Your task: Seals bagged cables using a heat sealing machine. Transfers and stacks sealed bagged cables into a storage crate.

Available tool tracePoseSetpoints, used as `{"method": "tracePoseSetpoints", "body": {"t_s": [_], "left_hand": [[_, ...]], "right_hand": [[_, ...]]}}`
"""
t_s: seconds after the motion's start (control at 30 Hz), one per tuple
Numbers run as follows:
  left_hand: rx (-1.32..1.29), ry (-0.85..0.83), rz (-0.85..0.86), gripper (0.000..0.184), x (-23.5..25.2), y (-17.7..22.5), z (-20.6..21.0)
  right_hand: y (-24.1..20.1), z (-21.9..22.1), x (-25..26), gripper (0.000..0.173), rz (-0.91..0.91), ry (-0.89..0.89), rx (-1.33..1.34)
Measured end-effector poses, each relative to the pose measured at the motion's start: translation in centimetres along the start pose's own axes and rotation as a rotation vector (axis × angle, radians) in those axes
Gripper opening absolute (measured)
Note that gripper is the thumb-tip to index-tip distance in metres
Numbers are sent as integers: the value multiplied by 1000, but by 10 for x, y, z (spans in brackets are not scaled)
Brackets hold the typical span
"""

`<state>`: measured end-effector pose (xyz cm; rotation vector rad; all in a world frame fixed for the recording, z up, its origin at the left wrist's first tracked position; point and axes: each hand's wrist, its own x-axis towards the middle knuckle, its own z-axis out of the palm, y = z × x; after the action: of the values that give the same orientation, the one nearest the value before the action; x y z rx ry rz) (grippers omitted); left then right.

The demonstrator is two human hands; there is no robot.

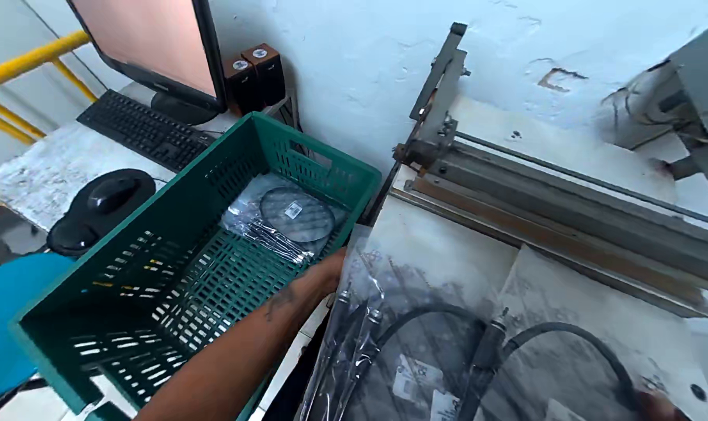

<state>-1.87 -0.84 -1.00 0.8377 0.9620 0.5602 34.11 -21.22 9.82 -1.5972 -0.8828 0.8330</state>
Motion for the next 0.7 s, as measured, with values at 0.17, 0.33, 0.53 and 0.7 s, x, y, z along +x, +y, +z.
{"method": "tracePoseSetpoints", "body": {"t_s": [0.17, 0.33, 0.53, 0.7], "left_hand": [[-131, 312, -76, 34, -86, 46, 33], [596, 640, 361, 42, -103, 98, 21], [1073, 75, 317, 52, -27, 155, 81], [1258, 42, 359, 43, -12, 155, 92]], "right_hand": [[-10, 5, -6, 23, 61, 64, -30], [-18, 10, -12, 22, 116, 134, -42], [-28, 20, -17, 24, 60, 162, -3], [-27, 16, -25, 23, -2, 115, 11]]}}
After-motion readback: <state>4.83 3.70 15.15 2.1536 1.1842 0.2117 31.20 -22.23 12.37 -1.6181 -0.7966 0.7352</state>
